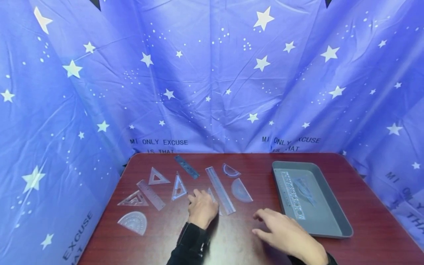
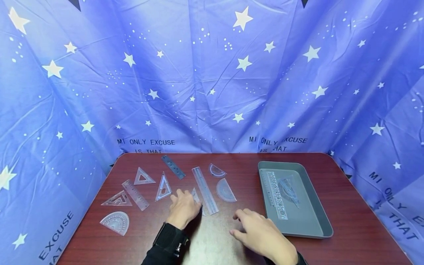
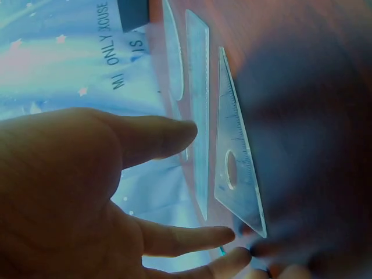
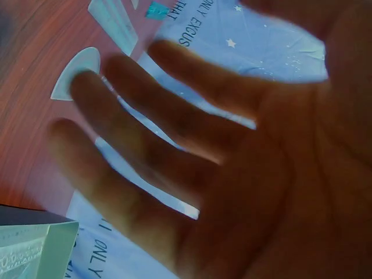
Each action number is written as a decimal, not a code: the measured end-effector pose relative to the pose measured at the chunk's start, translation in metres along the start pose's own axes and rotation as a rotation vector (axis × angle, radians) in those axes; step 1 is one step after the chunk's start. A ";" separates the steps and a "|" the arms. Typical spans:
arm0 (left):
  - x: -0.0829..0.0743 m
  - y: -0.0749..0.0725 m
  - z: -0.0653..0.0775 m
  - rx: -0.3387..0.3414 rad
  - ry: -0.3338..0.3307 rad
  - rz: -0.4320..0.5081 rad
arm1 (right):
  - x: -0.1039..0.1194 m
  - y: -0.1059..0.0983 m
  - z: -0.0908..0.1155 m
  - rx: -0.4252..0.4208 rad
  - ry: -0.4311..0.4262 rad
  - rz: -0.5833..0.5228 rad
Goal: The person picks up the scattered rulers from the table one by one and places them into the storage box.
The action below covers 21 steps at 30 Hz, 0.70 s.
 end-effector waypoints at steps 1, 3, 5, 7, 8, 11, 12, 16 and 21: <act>-0.001 0.001 -0.001 0.001 -0.008 -0.012 | -0.001 0.000 0.002 0.014 -0.028 0.000; -0.004 0.004 -0.003 0.003 -0.032 -0.033 | -0.002 0.001 0.005 0.032 -0.061 -0.002; -0.007 0.006 -0.004 -0.001 -0.052 -0.049 | -0.004 0.001 0.007 0.032 -0.074 0.002; -0.009 0.008 -0.004 -0.015 -0.064 -0.062 | -0.004 0.001 0.008 0.029 -0.075 0.000; -0.010 0.009 -0.005 -0.018 -0.069 -0.066 | -0.005 0.000 0.009 0.029 -0.074 -0.002; -0.009 0.009 -0.005 -0.017 -0.068 -0.067 | -0.006 0.000 0.010 0.034 -0.071 -0.008; -0.008 0.008 -0.005 -0.011 -0.066 -0.061 | -0.007 0.000 0.010 0.037 -0.069 -0.011; -0.004 0.005 -0.007 0.033 -0.049 -0.022 | -0.008 0.000 0.012 0.048 -0.065 -0.021; 0.002 -0.001 -0.009 0.091 -0.017 -0.008 | -0.010 0.000 0.013 0.055 -0.069 -0.036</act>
Point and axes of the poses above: each hand's wrist, its own z-axis away from the middle knuckle, its own y-axis out of the palm, x = y × z, the point moved 1 cm from there along -z, towards the middle knuckle, and after that the axes turned 6 degrees about -x, right-handed, at the moved point
